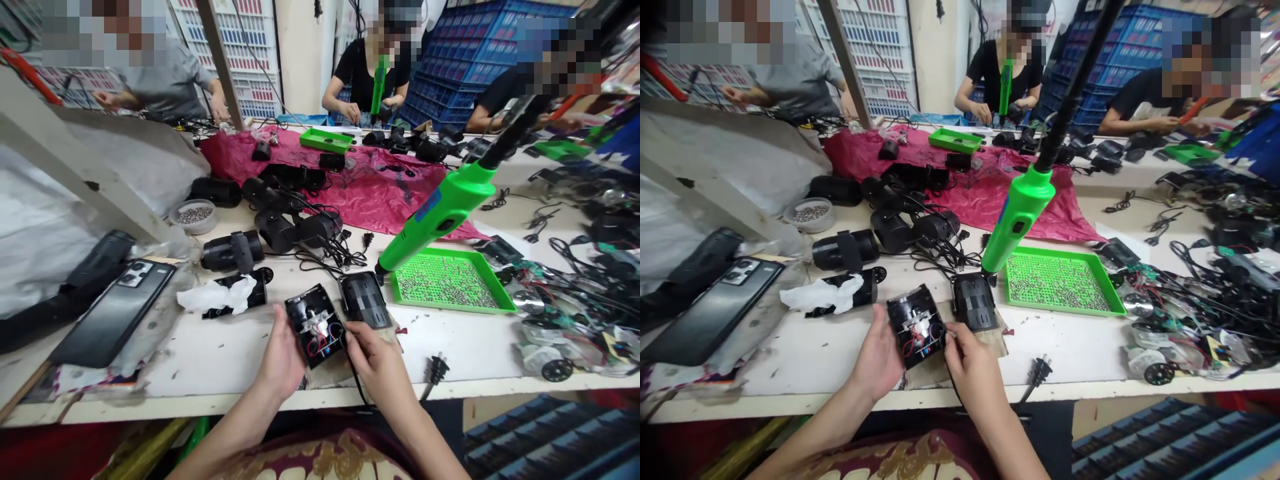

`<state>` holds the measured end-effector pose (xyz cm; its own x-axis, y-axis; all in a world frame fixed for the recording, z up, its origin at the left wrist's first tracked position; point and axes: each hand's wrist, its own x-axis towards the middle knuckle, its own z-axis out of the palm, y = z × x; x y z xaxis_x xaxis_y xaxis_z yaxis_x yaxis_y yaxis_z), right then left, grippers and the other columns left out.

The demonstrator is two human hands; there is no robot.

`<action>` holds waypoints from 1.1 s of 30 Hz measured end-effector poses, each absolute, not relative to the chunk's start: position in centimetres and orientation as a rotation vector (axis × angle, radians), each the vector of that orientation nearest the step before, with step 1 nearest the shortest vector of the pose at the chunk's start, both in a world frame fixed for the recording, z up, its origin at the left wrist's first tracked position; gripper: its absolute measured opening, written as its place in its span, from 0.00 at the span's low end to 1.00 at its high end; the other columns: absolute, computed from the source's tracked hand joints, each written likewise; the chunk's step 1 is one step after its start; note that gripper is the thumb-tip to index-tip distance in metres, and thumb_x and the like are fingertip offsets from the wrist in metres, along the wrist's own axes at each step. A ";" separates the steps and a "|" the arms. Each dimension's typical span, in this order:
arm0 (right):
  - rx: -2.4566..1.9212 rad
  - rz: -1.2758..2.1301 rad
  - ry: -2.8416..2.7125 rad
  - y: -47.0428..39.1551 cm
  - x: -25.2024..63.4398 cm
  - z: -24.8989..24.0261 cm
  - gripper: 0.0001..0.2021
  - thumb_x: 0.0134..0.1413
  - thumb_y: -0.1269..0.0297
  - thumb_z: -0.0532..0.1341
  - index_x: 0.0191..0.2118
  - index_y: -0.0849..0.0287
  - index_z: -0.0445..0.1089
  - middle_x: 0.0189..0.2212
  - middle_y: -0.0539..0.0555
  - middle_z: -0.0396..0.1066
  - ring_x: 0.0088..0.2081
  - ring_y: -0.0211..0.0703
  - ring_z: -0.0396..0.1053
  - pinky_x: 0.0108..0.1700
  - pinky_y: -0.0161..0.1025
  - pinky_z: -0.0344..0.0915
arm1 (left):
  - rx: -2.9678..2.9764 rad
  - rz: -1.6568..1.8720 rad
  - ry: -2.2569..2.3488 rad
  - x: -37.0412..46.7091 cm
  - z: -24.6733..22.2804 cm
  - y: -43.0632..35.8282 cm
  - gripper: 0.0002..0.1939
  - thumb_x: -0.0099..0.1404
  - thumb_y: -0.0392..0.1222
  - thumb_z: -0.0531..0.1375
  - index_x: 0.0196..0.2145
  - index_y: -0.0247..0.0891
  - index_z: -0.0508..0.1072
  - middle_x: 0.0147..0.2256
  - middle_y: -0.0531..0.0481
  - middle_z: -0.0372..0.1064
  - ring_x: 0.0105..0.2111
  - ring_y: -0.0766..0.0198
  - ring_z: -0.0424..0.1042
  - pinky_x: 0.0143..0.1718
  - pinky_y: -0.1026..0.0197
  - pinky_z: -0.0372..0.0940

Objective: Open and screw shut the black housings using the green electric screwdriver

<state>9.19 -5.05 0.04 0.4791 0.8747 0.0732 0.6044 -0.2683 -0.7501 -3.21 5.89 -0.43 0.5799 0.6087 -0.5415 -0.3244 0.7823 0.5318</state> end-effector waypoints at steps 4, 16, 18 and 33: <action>-2.023 0.332 -1.244 -5.5 9.6 0.5 0.12 0.63 0.61 0.52 0.43 0.56 0.71 0.27 0.51 0.76 0.24 0.40 0.73 0.28 0.33 0.67 | 0.271 0.541 0.789 -2.8 -0.7 6.0 0.27 0.67 0.62 0.50 0.43 0.37 0.75 0.36 0.43 0.78 0.42 0.51 0.76 0.48 0.48 0.68; -2.274 -0.063 -1.411 -5.3 12.4 -2.2 0.37 0.58 0.42 0.52 0.62 0.68 0.53 0.50 0.73 0.64 0.52 0.65 0.65 0.49 0.60 0.66 | 0.016 0.547 0.699 -3.3 -0.3 6.2 0.32 0.69 0.61 0.46 0.50 0.29 0.72 0.38 0.38 0.77 0.41 0.50 0.76 0.48 0.49 0.67; -2.293 -0.046 -1.398 -5.2 12.2 -2.2 0.38 0.56 0.40 0.53 0.62 0.68 0.53 0.50 0.73 0.64 0.52 0.67 0.65 0.48 0.60 0.67 | 0.015 0.558 0.692 -3.3 -0.2 6.2 0.33 0.69 0.61 0.45 0.50 0.29 0.72 0.38 0.38 0.77 0.40 0.51 0.76 0.47 0.50 0.67; -2.114 0.248 -1.114 -8.8 11.0 1.2 0.36 0.52 0.46 0.60 0.63 0.58 0.57 0.61 0.64 0.61 0.61 0.63 0.59 0.60 0.62 0.57 | 0.041 0.583 0.617 -3.2 -0.5 6.0 0.31 0.70 0.60 0.43 0.50 0.33 0.72 0.33 0.44 0.77 0.33 0.58 0.75 0.41 0.56 0.67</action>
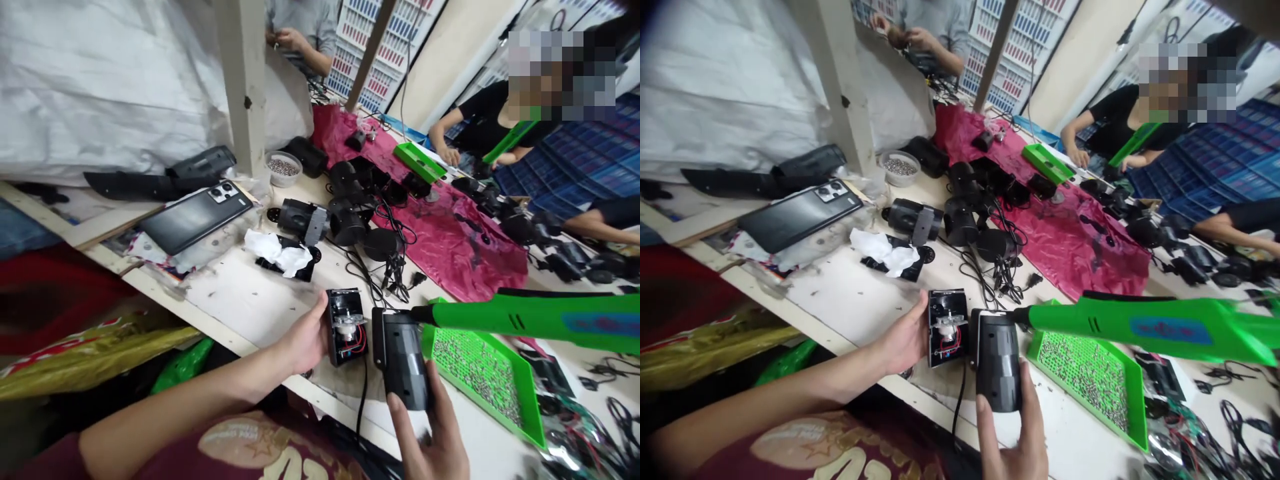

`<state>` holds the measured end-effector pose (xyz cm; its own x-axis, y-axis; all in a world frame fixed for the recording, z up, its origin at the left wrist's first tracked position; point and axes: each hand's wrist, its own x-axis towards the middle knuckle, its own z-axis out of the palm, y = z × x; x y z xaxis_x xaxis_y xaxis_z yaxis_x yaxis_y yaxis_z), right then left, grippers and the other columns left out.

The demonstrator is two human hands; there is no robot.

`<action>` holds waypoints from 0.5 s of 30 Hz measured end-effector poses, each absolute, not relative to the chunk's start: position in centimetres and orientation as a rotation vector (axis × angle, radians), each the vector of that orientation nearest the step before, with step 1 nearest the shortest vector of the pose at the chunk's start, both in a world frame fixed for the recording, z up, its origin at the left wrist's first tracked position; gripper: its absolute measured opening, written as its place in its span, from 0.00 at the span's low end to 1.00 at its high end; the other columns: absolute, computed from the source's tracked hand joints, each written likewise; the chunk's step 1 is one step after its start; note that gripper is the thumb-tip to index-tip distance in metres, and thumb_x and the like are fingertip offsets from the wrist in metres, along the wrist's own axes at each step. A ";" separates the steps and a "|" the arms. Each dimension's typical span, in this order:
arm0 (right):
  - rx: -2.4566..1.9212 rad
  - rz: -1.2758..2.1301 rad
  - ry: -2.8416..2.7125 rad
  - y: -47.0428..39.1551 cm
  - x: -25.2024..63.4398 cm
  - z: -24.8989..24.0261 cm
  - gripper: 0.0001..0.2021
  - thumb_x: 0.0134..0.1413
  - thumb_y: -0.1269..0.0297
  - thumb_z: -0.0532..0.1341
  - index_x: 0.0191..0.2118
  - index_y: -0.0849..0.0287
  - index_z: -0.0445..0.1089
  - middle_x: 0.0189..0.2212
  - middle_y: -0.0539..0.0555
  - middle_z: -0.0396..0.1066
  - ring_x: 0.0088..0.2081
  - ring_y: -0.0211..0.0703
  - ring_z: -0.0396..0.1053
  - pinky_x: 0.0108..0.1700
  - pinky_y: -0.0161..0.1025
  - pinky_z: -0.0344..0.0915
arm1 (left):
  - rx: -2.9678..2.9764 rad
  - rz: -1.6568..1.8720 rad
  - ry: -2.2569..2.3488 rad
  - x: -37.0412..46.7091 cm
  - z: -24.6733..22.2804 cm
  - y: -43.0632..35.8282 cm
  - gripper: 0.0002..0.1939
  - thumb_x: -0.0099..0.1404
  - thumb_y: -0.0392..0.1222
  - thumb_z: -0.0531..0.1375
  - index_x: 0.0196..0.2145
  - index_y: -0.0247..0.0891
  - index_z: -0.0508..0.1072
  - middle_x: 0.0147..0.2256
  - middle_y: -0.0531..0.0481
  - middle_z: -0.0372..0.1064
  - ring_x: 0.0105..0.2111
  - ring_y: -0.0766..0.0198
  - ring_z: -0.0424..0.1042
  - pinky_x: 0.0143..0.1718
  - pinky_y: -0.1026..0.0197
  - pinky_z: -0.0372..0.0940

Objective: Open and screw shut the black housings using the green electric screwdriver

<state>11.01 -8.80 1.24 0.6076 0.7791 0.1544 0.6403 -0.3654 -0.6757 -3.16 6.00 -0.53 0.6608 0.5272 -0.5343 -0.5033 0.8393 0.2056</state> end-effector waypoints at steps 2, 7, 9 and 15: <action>-2.064 0.286 -1.111 -8.8 10.0 1.4 0.36 0.53 0.48 0.60 0.64 0.58 0.55 0.62 0.63 0.59 0.63 0.62 0.56 0.62 0.62 0.53 | 0.038 0.572 0.642 -3.1 -0.3 6.1 0.30 0.71 0.59 0.43 0.48 0.32 0.73 0.30 0.46 0.76 0.29 0.60 0.74 0.37 0.58 0.66; -2.066 0.392 -1.033 -8.4 9.6 0.7 0.36 0.52 0.47 0.60 0.63 0.58 0.56 0.62 0.64 0.59 0.63 0.62 0.55 0.63 0.62 0.50 | 0.034 0.579 0.637 -3.3 -0.4 6.1 0.30 0.71 0.59 0.43 0.50 0.32 0.72 0.32 0.45 0.77 0.29 0.60 0.74 0.36 0.59 0.65; -2.069 0.390 -1.028 -8.4 9.9 0.6 0.36 0.51 0.47 0.60 0.63 0.58 0.57 0.62 0.64 0.59 0.63 0.61 0.55 0.64 0.62 0.49 | 0.041 0.578 0.619 -3.4 -0.6 6.1 0.30 0.71 0.58 0.44 0.51 0.33 0.72 0.34 0.44 0.77 0.31 0.59 0.75 0.37 0.59 0.65; -2.070 0.435 -0.950 -8.5 9.9 1.0 0.36 0.50 0.47 0.61 0.62 0.59 0.57 0.63 0.64 0.58 0.64 0.60 0.54 0.65 0.60 0.47 | 0.047 0.605 0.574 -3.3 -1.6 5.9 0.30 0.69 0.60 0.48 0.52 0.33 0.71 0.38 0.42 0.77 0.33 0.58 0.75 0.39 0.58 0.66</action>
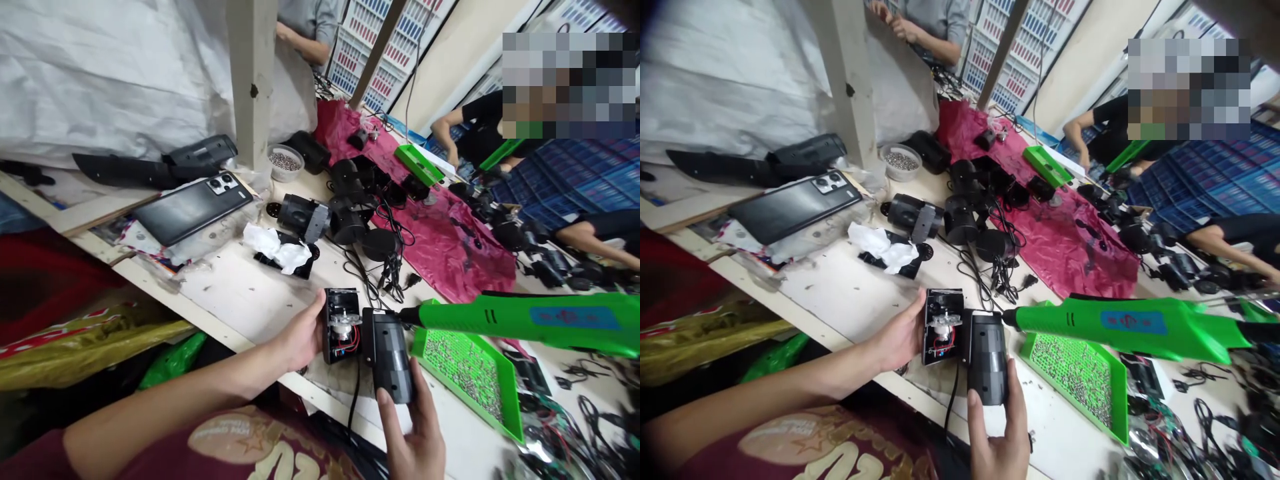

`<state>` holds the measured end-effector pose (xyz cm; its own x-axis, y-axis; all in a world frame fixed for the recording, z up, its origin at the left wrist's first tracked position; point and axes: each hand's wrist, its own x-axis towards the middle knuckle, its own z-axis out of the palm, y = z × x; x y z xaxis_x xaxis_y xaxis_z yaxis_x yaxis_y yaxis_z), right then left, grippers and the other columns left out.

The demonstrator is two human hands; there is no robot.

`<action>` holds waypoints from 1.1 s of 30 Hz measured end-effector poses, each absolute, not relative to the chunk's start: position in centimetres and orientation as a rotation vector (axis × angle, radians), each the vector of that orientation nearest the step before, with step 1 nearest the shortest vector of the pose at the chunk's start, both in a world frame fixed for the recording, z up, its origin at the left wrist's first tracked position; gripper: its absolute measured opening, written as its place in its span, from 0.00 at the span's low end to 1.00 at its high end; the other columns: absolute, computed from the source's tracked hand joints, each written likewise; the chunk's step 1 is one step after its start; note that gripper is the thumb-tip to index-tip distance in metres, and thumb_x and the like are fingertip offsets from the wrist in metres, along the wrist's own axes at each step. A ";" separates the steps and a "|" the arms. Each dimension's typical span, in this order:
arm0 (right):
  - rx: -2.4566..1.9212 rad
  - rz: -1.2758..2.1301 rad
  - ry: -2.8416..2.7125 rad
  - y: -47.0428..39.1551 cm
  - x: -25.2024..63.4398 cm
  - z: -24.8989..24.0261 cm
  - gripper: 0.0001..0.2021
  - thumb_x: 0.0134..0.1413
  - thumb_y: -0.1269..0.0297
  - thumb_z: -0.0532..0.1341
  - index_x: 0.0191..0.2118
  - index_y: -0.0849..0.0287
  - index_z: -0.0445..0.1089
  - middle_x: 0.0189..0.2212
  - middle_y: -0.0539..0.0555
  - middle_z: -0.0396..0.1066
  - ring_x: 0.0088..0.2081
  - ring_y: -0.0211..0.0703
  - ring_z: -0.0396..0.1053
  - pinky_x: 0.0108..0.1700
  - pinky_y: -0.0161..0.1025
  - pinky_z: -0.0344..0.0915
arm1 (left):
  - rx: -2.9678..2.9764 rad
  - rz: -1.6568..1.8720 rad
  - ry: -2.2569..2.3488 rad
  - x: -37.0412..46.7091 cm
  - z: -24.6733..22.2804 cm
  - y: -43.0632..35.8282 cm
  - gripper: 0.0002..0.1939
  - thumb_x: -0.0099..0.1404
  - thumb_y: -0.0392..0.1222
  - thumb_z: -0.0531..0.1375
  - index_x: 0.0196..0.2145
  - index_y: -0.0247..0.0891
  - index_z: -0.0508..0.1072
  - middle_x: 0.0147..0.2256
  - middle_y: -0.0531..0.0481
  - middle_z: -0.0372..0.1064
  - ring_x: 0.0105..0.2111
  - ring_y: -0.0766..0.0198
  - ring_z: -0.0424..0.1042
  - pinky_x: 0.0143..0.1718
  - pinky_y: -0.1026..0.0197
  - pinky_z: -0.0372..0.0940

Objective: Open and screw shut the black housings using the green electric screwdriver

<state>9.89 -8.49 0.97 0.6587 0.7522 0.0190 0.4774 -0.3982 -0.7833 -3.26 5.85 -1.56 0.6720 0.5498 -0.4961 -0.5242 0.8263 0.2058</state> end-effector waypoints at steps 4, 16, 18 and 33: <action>-2.043 0.532 -0.834 -8.5 10.7 0.3 0.36 0.50 0.47 0.62 0.62 0.60 0.58 0.62 0.63 0.58 0.64 0.61 0.54 0.64 0.58 0.50 | 0.005 0.592 0.590 -3.3 -1.6 5.9 0.30 0.69 0.60 0.49 0.54 0.33 0.69 0.41 0.40 0.76 0.40 0.54 0.75 0.43 0.55 0.66; -1.784 0.158 -1.126 -8.7 9.2 -0.2 0.36 0.56 0.60 0.62 0.67 0.55 0.48 0.66 0.63 0.51 0.65 0.64 0.52 0.61 0.69 0.48 | 0.036 0.715 0.564 -2.3 -1.4 5.3 0.28 0.68 0.59 0.51 0.49 0.32 0.72 0.39 0.40 0.77 0.44 0.52 0.73 0.48 0.53 0.64; -1.742 0.013 -1.326 -7.6 8.2 0.0 0.38 0.54 0.61 0.64 0.67 0.55 0.48 0.65 0.63 0.53 0.64 0.64 0.54 0.60 0.69 0.51 | 0.077 0.739 0.539 -2.0 -1.5 5.2 0.28 0.67 0.60 0.52 0.46 0.31 0.75 0.37 0.41 0.78 0.43 0.53 0.73 0.48 0.55 0.64; -1.848 0.101 -1.461 -5.6 8.0 -1.1 0.36 0.56 0.57 0.63 0.67 0.52 0.49 0.62 0.64 0.58 0.61 0.63 0.59 0.57 0.69 0.57 | 0.132 0.721 0.575 -2.1 -2.0 5.1 0.29 0.61 0.65 0.57 0.43 0.35 0.78 0.44 0.42 0.77 0.53 0.50 0.69 0.56 0.52 0.59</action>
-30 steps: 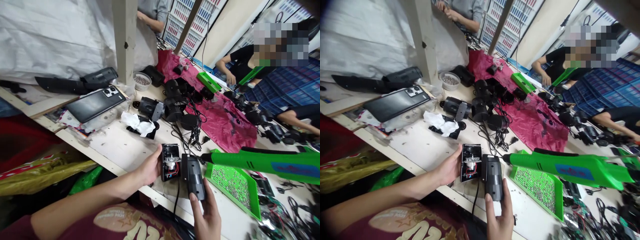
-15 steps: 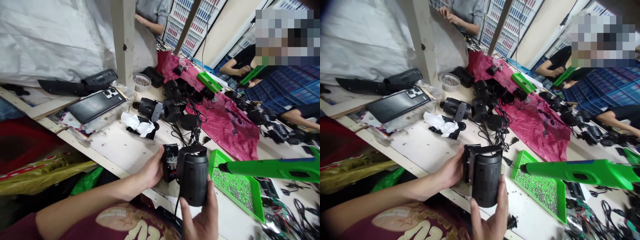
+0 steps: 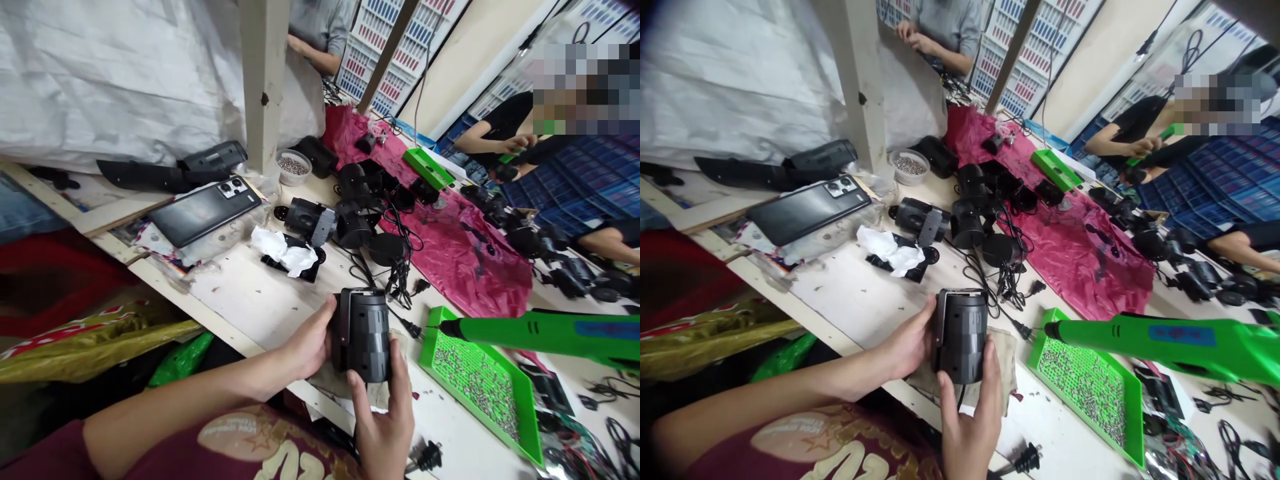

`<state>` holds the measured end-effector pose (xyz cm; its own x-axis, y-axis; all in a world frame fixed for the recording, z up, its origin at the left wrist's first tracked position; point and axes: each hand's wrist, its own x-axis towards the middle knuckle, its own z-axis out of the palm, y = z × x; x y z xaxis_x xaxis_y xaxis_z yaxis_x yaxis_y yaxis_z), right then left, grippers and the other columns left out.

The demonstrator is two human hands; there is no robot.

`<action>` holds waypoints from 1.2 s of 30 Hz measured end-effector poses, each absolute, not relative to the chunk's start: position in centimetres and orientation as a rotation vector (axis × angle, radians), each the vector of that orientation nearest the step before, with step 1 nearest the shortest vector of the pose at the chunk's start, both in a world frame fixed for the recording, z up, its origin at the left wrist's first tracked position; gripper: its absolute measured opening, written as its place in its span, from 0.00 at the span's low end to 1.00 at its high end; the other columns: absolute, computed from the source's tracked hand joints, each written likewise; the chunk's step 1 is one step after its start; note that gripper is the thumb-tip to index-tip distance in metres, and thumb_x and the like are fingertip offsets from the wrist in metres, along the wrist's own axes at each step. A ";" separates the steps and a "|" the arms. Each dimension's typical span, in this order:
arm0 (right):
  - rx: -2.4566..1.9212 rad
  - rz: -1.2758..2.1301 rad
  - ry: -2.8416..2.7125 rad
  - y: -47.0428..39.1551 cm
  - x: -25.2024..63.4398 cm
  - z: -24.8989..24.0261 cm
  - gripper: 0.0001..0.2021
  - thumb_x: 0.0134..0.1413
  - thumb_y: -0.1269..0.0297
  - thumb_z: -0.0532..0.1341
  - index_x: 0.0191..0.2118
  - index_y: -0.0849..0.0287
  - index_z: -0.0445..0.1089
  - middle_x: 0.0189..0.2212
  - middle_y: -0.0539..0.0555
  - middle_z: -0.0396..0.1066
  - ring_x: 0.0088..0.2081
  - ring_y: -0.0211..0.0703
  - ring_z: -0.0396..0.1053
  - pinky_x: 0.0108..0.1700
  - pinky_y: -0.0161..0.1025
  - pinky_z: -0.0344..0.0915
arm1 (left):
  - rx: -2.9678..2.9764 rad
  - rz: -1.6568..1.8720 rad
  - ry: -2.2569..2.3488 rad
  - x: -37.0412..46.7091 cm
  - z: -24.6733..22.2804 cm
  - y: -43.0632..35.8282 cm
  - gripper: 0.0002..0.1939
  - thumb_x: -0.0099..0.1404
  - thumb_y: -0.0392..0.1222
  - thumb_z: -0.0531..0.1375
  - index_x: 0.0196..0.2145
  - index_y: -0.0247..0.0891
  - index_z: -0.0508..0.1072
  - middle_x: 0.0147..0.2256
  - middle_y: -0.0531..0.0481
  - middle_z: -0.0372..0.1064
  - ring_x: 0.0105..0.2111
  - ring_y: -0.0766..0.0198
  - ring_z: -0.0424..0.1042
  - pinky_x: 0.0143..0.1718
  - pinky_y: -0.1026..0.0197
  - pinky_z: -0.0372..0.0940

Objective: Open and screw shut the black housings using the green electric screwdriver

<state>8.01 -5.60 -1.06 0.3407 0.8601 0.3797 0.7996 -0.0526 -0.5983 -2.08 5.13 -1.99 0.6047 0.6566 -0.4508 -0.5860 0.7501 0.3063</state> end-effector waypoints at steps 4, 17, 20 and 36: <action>-1.897 0.211 -1.415 -5.7 8.0 -1.2 0.34 0.56 0.54 0.62 0.66 0.50 0.51 0.62 0.62 0.58 0.62 0.62 0.57 0.57 0.68 0.57 | 0.146 0.732 0.584 -2.2 -2.0 5.1 0.30 0.58 0.65 0.59 0.44 0.36 0.77 0.44 0.42 0.77 0.52 0.49 0.69 0.54 0.52 0.61; -1.957 0.275 -1.422 -6.1 9.1 -1.2 0.35 0.54 0.52 0.63 0.65 0.53 0.53 0.62 0.63 0.59 0.62 0.60 0.59 0.57 0.63 0.60 | 0.194 0.743 0.578 -2.1 -1.3 5.6 0.29 0.57 0.63 0.62 0.44 0.35 0.76 0.49 0.41 0.75 0.56 0.50 0.65 0.58 0.53 0.56; -1.965 0.313 -1.417 -6.1 9.2 -1.2 0.35 0.54 0.52 0.63 0.65 0.55 0.53 0.62 0.64 0.59 0.61 0.61 0.59 0.57 0.62 0.61 | 0.235 0.767 0.586 -2.0 -1.3 5.7 0.25 0.61 0.60 0.61 0.45 0.36 0.76 0.50 0.42 0.74 0.58 0.52 0.63 0.59 0.53 0.55; -2.010 0.333 -1.335 -5.7 9.0 -1.0 0.35 0.53 0.45 0.61 0.61 0.61 0.58 0.56 0.67 0.66 0.56 0.61 0.67 0.53 0.60 0.65 | 0.218 0.681 0.700 -1.5 0.1 5.6 0.30 0.60 0.65 0.58 0.46 0.34 0.74 0.49 0.39 0.73 0.56 0.48 0.65 0.58 0.51 0.57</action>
<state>8.96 -5.69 -1.04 0.4383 0.8850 0.1569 0.7076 -0.2321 -0.6674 -1.46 5.64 0.15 0.5617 0.6433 -0.5202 -0.5032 0.7647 0.4025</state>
